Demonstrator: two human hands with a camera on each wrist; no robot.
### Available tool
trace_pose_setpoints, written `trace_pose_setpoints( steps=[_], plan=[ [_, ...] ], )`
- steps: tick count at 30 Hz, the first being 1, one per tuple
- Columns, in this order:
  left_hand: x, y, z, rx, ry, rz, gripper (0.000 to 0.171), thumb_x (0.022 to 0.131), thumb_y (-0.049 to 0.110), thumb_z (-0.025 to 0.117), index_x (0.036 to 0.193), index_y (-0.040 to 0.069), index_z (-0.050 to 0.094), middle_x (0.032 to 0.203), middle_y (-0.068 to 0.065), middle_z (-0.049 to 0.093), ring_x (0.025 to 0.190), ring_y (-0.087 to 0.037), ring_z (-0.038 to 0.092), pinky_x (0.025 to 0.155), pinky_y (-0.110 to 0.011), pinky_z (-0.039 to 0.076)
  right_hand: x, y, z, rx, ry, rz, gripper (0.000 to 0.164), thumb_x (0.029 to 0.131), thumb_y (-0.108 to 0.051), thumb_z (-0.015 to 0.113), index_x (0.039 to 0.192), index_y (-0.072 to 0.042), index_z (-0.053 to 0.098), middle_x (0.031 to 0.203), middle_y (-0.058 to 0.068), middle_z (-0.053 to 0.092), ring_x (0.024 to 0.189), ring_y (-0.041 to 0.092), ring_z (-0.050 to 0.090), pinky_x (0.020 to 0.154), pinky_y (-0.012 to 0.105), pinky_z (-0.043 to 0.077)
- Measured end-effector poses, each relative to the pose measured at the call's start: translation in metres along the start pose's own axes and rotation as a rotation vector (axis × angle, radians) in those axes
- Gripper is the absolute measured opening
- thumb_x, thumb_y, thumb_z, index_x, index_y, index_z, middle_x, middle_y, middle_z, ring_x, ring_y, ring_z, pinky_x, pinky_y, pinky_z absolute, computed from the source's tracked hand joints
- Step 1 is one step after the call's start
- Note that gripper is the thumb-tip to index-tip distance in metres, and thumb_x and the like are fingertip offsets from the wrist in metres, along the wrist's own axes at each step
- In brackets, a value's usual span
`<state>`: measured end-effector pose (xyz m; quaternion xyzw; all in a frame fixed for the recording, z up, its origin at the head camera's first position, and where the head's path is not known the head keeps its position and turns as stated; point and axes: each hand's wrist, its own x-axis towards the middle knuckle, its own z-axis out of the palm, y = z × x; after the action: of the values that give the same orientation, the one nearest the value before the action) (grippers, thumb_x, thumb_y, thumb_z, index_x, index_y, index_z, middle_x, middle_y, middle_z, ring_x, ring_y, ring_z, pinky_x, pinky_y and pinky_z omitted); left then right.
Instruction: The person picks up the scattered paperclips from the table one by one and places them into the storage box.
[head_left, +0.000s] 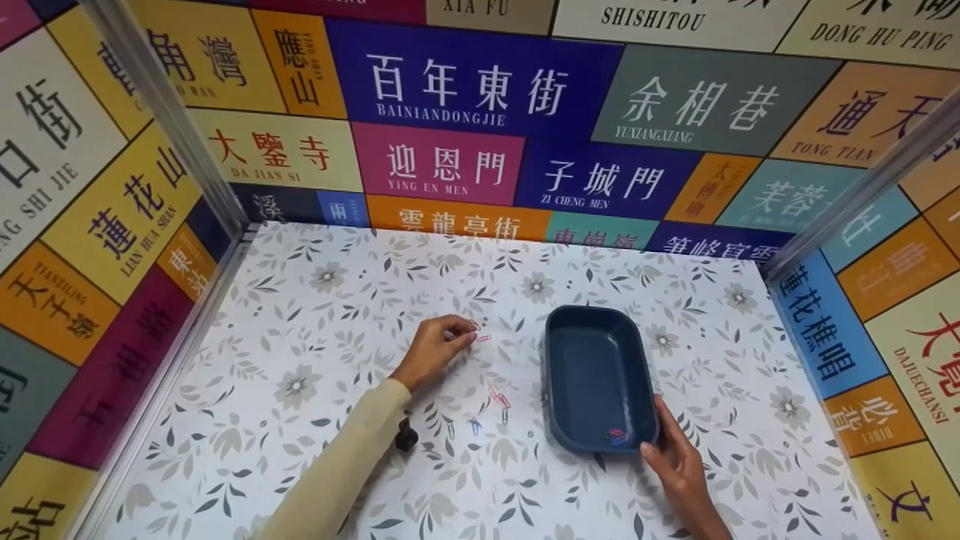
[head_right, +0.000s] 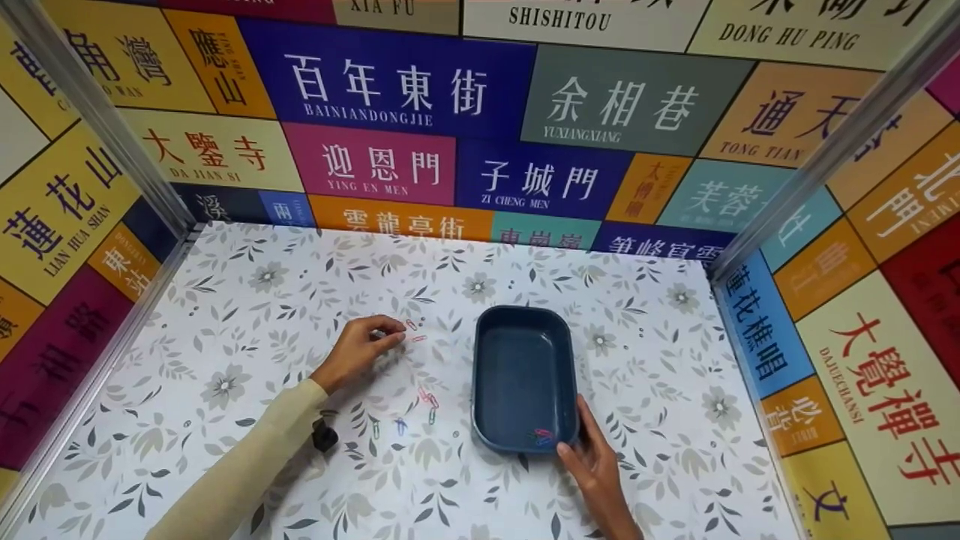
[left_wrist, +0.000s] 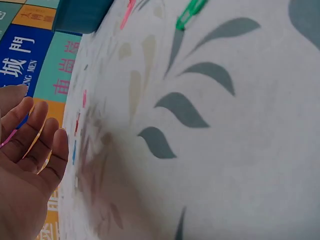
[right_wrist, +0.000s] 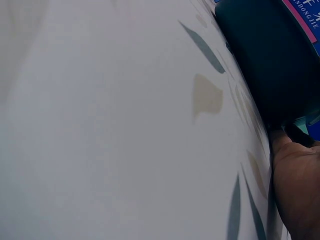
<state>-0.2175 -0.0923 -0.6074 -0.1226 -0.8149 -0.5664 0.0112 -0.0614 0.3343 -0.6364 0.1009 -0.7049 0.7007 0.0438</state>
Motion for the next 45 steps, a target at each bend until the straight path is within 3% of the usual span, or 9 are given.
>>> trace_pose_setpoints(
  steps=[4, 9, 12, 19, 28, 34, 39, 45],
  plan=[
    [-0.001, -0.005, 0.0, -0.017, 0.011, -0.043, 0.014, 0.102, 0.004, 0.077, 0.114, -0.003, 0.081, 0.111, -0.008, 0.08, 0.099, -0.021, 0.072, 0.091, -0.031, 0.057, 0.001, 0.002, -0.001, 0.013, -0.003, -0.008, 0.074, 0.104, 0.018, 0.055, 0.169, 0.011, 0.021, 0.18, 0.017, 0.022, 0.157, -0.006, 0.032, 0.122, 0.013, 0.029],
    [0.0, -0.009, -0.001, -0.028, 0.037, -0.087, 0.014, 0.102, 0.005, 0.077, 0.114, -0.001, 0.081, 0.107, -0.007, 0.079, 0.097, -0.02, 0.071, 0.09, -0.032, 0.056, 0.001, 0.004, -0.001, 0.028, -0.009, -0.006, 0.075, 0.104, 0.018, 0.054, 0.17, 0.011, 0.019, 0.18, 0.025, 0.016, 0.157, -0.007, 0.031, 0.122, 0.014, 0.03],
    [0.001, -0.01, -0.001, -0.037, 0.061, -0.101, 0.014, 0.101, 0.005, 0.078, 0.114, -0.002, 0.081, 0.104, -0.007, 0.079, 0.096, -0.021, 0.071, 0.09, -0.033, 0.056, 0.0, 0.004, -0.002, 0.03, -0.013, -0.016, 0.074, 0.104, 0.018, 0.053, 0.17, 0.011, 0.018, 0.18, 0.024, 0.017, 0.157, -0.006, 0.032, 0.122, 0.015, 0.03],
    [0.001, -0.017, 0.0, -0.007, 0.101, -0.061, 0.014, 0.101, 0.003, 0.078, 0.113, -0.004, 0.08, 0.103, -0.01, 0.079, 0.097, -0.024, 0.074, 0.091, -0.036, 0.058, 0.0, 0.006, -0.002, 0.067, -0.03, -0.05, 0.072, 0.104, 0.021, 0.05, 0.168, 0.015, 0.017, 0.179, 0.004, 0.03, 0.158, -0.004, 0.033, 0.122, 0.019, 0.032],
    [0.003, -0.027, 0.0, 0.002, 0.147, -0.044, 0.013, 0.099, 0.002, 0.079, 0.112, 0.0, 0.081, 0.103, -0.009, 0.078, 0.096, -0.023, 0.072, 0.091, -0.036, 0.058, 0.0, 0.006, -0.002, 0.06, -0.025, -0.038, 0.073, 0.103, 0.021, 0.052, 0.168, 0.015, 0.017, 0.179, 0.008, 0.029, 0.157, -0.003, 0.034, 0.123, 0.019, 0.031],
    [0.006, -0.031, -0.002, 0.107, 0.183, 0.051, 0.014, 0.096, 0.001, 0.08, 0.11, 0.001, 0.082, 0.101, -0.011, 0.075, 0.1, -0.027, 0.065, 0.091, -0.039, 0.054, -0.001, 0.006, -0.002, 0.059, -0.031, -0.061, 0.073, 0.103, 0.021, 0.051, 0.168, 0.014, 0.019, 0.179, 0.008, 0.03, 0.159, 0.0, 0.033, 0.123, 0.019, 0.03],
    [0.011, -0.043, -0.006, 0.173, 0.148, 0.116, 0.015, 0.096, 0.004, 0.08, 0.111, 0.001, 0.081, 0.102, -0.009, 0.073, 0.104, -0.026, 0.062, 0.094, -0.04, 0.053, 0.0, 0.006, -0.002, 0.071, -0.041, -0.078, 0.073, 0.103, 0.022, 0.051, 0.168, 0.013, 0.019, 0.178, 0.003, 0.032, 0.161, 0.003, 0.031, 0.124, 0.019, 0.029],
    [0.013, -0.042, -0.008, 0.288, 0.087, 0.176, 0.013, 0.096, 0.002, 0.078, 0.108, 0.002, 0.081, 0.108, -0.01, 0.074, 0.112, -0.029, 0.061, 0.102, -0.045, 0.053, -0.001, 0.003, -0.001, 0.041, -0.019, 0.011, 0.075, 0.105, 0.017, 0.053, 0.17, 0.011, 0.017, 0.18, 0.024, 0.016, 0.158, -0.005, 0.031, 0.123, 0.017, 0.031]
  ],
)
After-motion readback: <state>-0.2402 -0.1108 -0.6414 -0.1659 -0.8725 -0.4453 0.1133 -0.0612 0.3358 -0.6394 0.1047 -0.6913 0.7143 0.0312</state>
